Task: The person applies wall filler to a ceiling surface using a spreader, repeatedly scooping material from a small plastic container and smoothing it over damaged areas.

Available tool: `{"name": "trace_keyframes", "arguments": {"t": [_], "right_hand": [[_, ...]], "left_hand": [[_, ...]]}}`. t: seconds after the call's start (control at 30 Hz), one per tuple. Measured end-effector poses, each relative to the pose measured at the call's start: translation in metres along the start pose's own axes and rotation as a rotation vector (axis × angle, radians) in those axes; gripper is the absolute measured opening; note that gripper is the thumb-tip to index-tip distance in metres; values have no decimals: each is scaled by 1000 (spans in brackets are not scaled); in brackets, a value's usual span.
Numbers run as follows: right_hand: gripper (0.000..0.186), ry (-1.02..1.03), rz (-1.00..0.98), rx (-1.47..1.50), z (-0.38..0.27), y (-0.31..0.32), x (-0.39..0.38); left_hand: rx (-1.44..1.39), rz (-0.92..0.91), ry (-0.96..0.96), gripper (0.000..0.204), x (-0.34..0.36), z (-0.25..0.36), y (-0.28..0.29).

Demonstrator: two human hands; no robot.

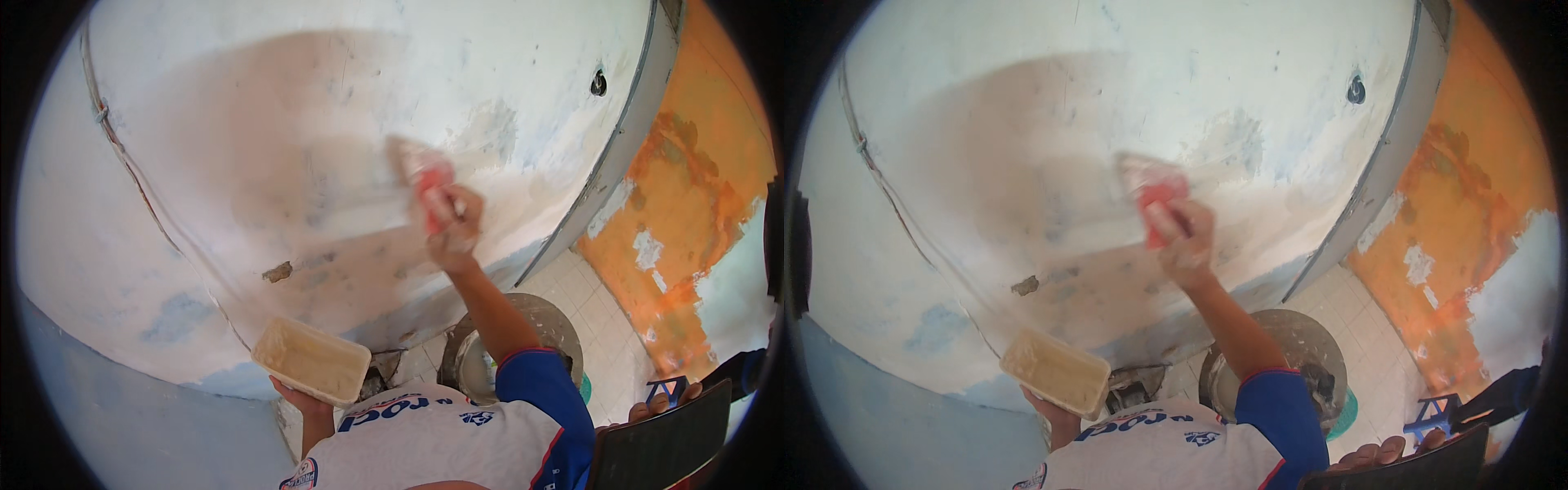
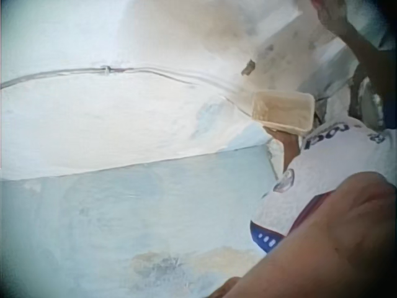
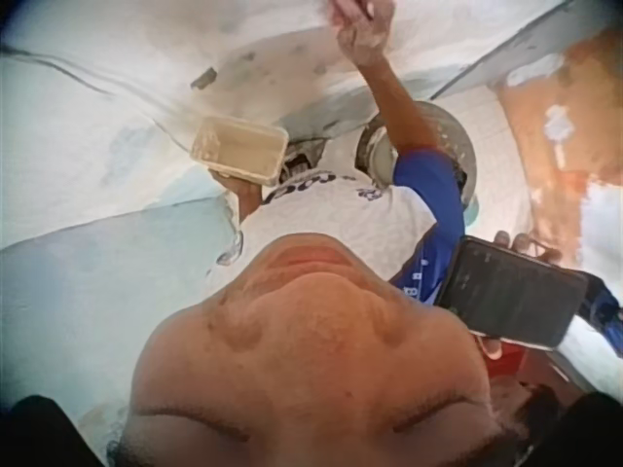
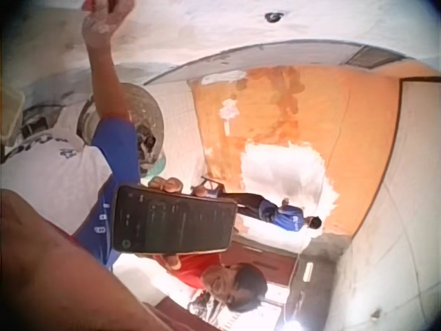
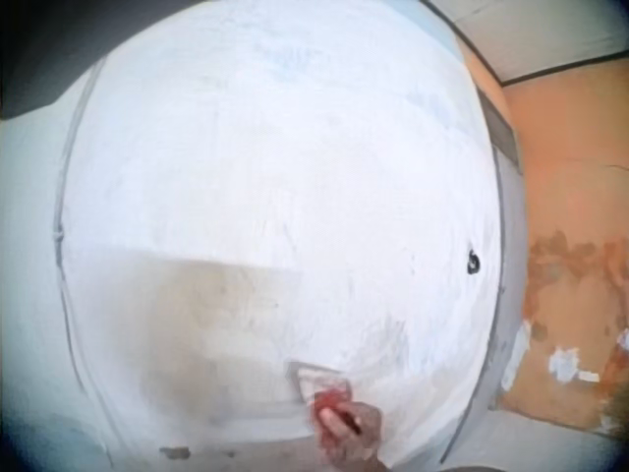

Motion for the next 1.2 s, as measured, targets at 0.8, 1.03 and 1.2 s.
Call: {"name": "trace_keyframes", "arguments": {"t": [0.8, 1.03, 1.2], "right_hand": [[40, -287, 148, -10, 82, 8, 20], [23, -280, 236, 234, 19, 4, -1], [41, -411, 363, -183, 109, 44, 27]], "left_hand": [[84, -124, 11, 79, 6, -3, -5], [80, -18, -19, 69, 2, 1, -44], [279, -94, 69, 78, 0, 5, -17]]}}
Point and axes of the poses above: each hand's wrist, its own x-axis towards the middle knuckle, its own y-axis out of the back of the hand, z = x × y, the point moved 5 cm from there along x, towards the middle knuckle, and after that the axes turned 10 degrees about -z, right-handed, at the moved point
